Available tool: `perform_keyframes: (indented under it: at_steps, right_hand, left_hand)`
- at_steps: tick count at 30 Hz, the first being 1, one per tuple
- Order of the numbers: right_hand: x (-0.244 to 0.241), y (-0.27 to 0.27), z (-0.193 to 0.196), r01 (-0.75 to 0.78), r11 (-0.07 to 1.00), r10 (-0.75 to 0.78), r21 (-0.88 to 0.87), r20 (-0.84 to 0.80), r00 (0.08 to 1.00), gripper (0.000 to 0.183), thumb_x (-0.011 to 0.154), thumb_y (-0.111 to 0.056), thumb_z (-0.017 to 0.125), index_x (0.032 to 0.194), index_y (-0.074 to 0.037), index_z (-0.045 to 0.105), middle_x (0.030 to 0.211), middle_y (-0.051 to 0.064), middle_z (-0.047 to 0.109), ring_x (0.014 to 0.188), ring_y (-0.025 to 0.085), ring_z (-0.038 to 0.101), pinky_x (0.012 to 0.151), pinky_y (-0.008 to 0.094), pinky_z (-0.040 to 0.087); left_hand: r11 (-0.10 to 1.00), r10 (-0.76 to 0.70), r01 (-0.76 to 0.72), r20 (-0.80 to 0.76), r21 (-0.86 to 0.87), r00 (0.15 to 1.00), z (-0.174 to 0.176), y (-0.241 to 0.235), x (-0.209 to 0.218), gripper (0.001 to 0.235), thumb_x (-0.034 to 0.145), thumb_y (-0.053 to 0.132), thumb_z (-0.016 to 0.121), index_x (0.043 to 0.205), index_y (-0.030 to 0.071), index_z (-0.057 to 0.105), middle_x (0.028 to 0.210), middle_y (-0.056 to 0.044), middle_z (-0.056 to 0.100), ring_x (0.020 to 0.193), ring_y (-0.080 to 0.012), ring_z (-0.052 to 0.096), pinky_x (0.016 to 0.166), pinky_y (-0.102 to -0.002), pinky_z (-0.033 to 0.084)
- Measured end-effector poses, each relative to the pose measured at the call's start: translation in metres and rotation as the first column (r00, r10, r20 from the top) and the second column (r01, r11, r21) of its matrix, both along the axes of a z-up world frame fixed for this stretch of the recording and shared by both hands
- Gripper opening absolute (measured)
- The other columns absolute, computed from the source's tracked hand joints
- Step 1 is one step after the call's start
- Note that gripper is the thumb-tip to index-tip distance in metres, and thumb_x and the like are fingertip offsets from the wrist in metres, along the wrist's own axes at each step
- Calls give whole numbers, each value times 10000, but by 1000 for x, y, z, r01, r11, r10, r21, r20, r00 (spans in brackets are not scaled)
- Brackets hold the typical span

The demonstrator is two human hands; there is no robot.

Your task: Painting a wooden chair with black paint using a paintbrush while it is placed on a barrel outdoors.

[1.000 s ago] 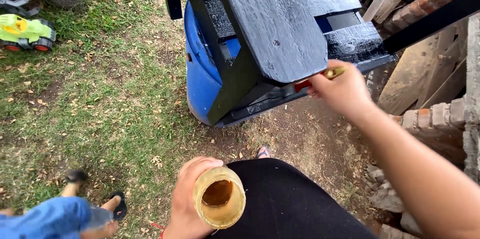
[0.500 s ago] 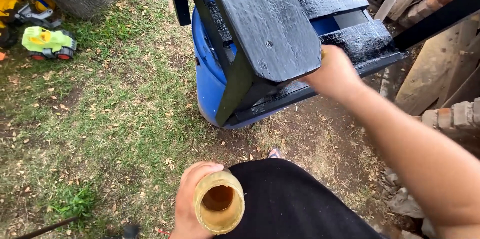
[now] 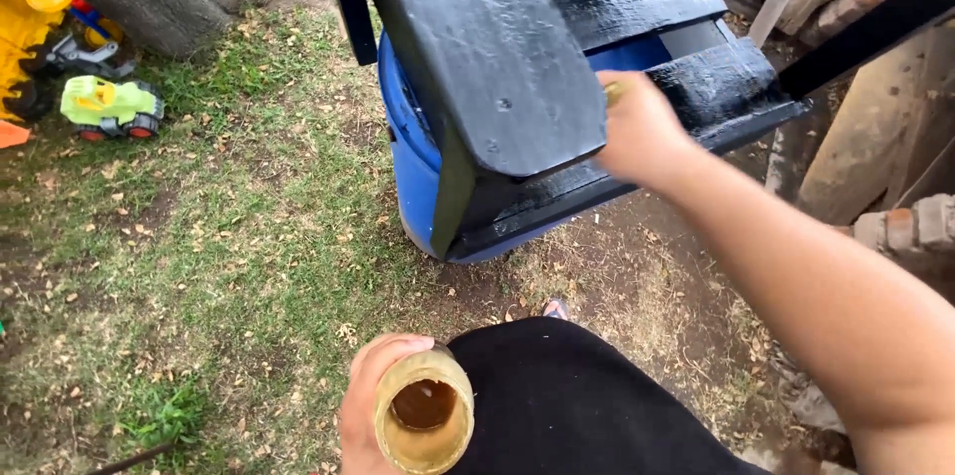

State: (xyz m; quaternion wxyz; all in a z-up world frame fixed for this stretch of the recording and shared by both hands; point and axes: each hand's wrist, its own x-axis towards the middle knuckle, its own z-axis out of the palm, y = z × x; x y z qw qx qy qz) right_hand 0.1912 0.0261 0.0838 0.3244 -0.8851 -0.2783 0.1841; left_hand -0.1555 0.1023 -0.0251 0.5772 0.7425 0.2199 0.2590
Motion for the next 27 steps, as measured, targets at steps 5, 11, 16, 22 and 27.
perform_keyframes:
  at_steps: [5, 11, 16, 22, 27]
  right_hand:
    - [16, -12, 21, 18, 932, 7, -362, 67, 998, 74, 928, -134, 642, 930, -119, 714, 881, 42, 756, 653, 168, 616, 556, 329, 510]
    - [31, -26, 56, 208, 909, -134, -360, 219, 966, 116, 1008, -177, 609, 1041, -124, 706, 924, 74, 742, 667, 153, 663, 587, 301, 576]
    - [-9, 15, 64, 189, 978, -195, -84, -64, 979, 101, 1013, -159, 593, 985, -154, 689, 854, 15, 673, 558, 78, 473, 412, 212, 373]
    - [18, 14, 28, 59, 948, -80, -314, -53, 995, 365, 868, 64, 634, 1141, -163, 716, 1103, 21, 755, 616, 129, 608, 460, 279, 481]
    - [79, -28, 22, 137, 796, 104, -590, 357, 928, 217, 1030, -203, 548, 961, -99, 725, 871, 101, 751, 646, 229, 664, 549, 391, 604]
  left_hand:
    - [997, 72, -73, 43, 27, 996, -1, -1, 2, 400, 796, 323, 710, 1117, 88, 669, 1142, -58, 710, 1165, -221, 602, 1022, -346, 466]
    - [999, 47, -46, 44, -27, 998, -9, 3, -1, 447, 774, 338, 737, 1147, 106, 656, 1166, -57, 709, 1190, -219, 589, 1036, -365, 442]
    - [1000, -9, 9, 28, 9, 1000, 2, 0, 13, 486, 724, 353, 789, 1130, 114, 671, 1165, -51, 702, 1174, -214, 591, 1012, -354, 465]
    - [991, 127, -125, 44, -47, 991, 10, 0, 14, 432, 733, 304, 738, 1094, 76, 676, 1115, -86, 707, 1123, -217, 619, 981, -332, 482]
    - [996, 73, -72, 28, -50, 997, -8, 8, 2, 417, 774, 316, 759, 1122, 102, 677, 1140, -55, 720, 1176, -215, 598, 1028, -361, 447]
